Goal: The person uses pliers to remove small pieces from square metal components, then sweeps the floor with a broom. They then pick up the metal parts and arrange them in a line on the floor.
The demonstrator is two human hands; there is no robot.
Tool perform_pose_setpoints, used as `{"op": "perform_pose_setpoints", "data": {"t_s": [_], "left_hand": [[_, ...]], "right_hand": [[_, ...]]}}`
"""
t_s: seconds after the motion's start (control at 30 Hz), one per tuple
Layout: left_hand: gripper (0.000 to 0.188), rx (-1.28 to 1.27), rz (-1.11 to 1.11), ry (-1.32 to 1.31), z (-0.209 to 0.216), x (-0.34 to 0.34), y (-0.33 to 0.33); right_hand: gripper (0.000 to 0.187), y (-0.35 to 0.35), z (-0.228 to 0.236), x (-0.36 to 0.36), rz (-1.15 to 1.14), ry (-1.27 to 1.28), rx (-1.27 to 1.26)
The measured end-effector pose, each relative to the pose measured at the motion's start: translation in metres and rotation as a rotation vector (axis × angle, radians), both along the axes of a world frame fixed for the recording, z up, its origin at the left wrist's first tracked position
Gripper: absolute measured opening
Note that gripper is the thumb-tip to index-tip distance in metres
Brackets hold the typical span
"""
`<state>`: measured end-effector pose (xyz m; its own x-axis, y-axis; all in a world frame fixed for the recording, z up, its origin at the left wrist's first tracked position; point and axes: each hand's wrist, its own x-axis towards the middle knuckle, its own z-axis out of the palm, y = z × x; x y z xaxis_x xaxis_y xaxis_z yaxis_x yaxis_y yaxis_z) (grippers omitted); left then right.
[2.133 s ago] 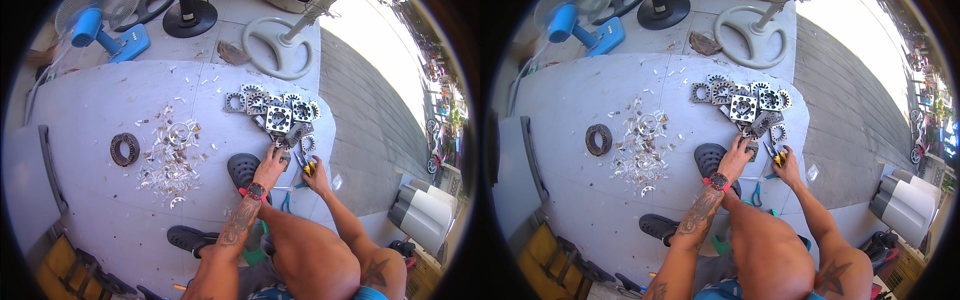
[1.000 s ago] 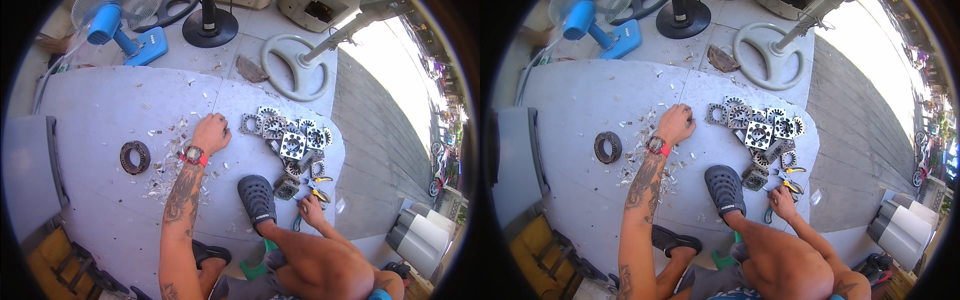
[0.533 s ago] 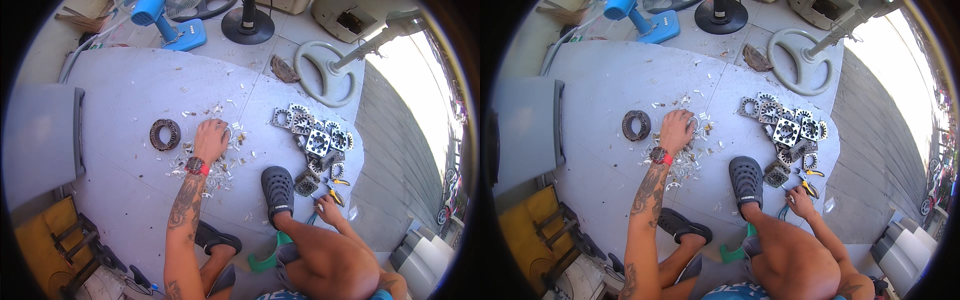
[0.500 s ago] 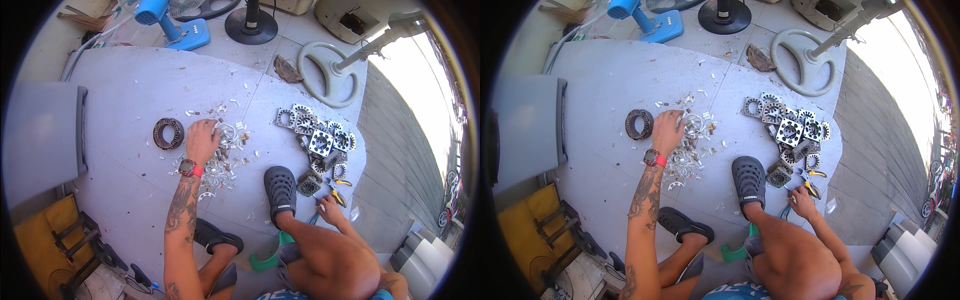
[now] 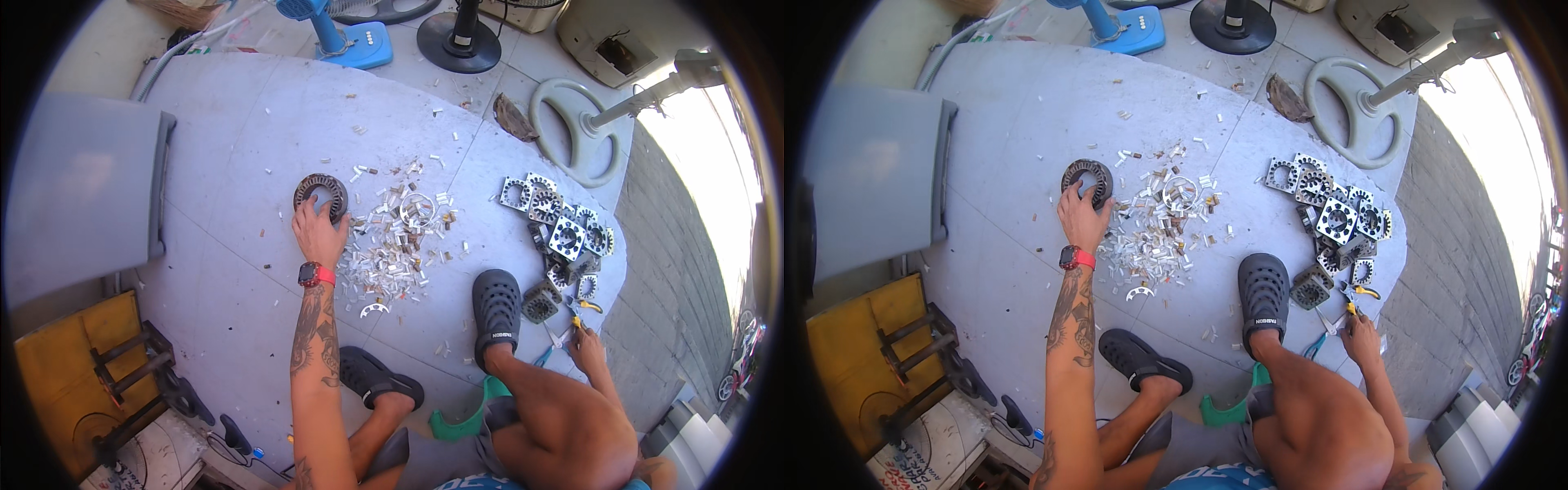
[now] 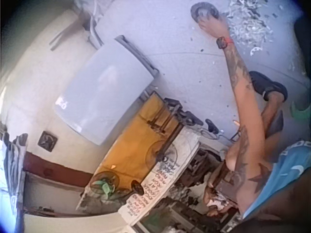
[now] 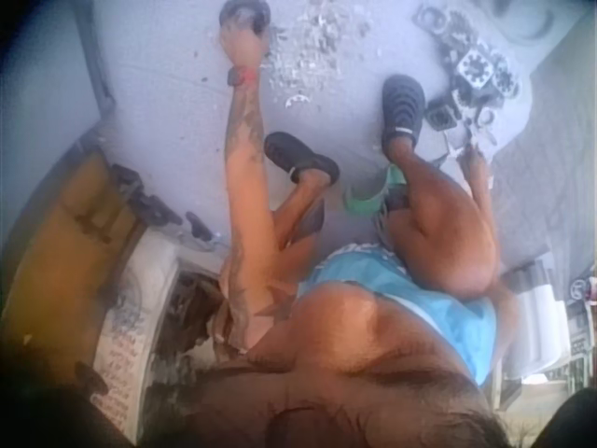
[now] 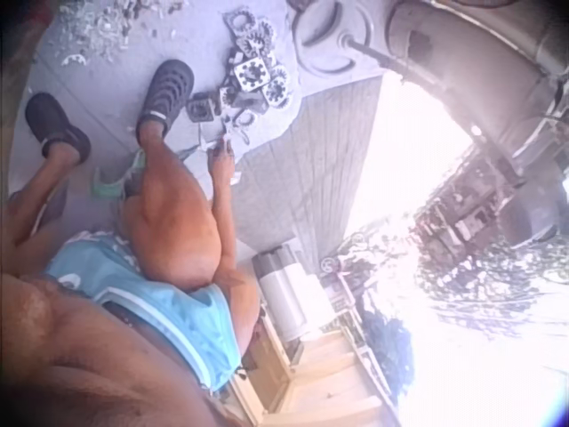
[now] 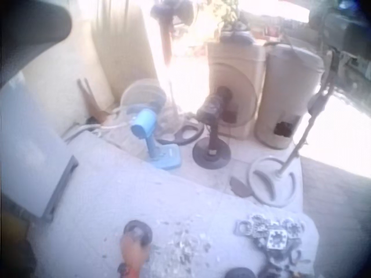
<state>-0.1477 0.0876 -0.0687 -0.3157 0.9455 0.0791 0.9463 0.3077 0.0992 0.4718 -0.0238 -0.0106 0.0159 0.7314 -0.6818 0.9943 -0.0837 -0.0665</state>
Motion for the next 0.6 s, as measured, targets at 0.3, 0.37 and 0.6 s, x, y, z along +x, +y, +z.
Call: {"op": "perform_pose_setpoints", "data": {"t_s": [0.3,0.37,0.6], "left_hand": [[0.042,-0.022,-0.023,-0.106,-0.002,-0.013,-0.003],[0.045,0.090,0.077,-0.400,0.007,-0.021,-0.009],[0.060,0.357,0.542,-1.527,0.050,-0.023,-0.061]], "right_hand": [[0.059,-0.038,-0.029,0.050,-0.287,0.184,0.199],[0.059,-0.038,-0.032,0.051,-0.298,0.172,0.232],[0.061,-0.039,-0.041,0.056,-0.328,0.176,0.222]]}}
